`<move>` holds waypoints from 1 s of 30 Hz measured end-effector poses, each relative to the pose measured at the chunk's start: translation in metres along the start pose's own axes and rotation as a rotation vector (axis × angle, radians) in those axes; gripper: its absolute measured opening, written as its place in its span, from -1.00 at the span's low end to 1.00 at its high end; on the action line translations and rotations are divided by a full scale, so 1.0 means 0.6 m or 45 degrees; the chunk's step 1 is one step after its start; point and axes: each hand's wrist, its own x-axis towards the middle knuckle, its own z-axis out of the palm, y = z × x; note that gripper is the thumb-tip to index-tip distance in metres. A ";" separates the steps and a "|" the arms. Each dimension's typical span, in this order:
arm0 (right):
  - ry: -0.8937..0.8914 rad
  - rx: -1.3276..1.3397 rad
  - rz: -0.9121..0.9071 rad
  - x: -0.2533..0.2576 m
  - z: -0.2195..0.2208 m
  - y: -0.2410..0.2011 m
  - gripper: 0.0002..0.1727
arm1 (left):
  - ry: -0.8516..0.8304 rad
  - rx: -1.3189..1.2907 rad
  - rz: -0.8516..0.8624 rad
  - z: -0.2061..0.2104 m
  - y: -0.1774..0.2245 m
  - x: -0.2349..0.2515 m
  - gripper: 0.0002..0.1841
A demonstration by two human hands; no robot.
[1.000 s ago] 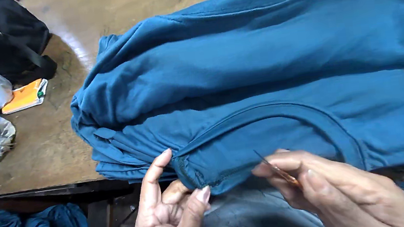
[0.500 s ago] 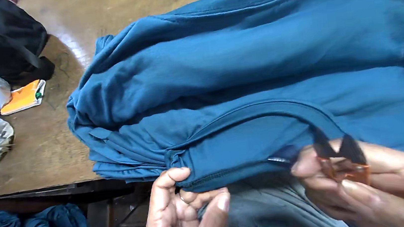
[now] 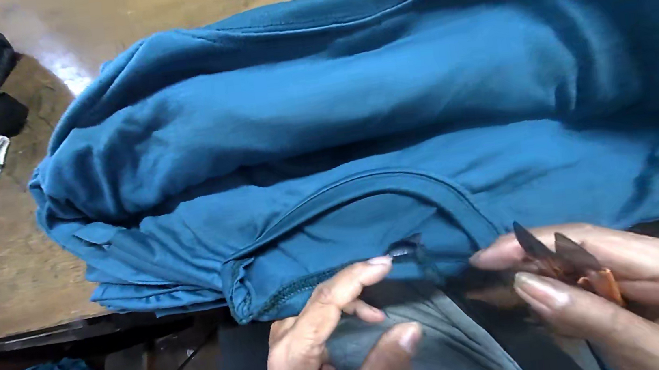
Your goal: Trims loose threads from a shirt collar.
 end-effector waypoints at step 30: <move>0.003 -0.784 -0.347 -0.032 0.019 0.016 -0.43 | 0.222 -0.505 -0.356 0.057 0.024 0.042 -0.47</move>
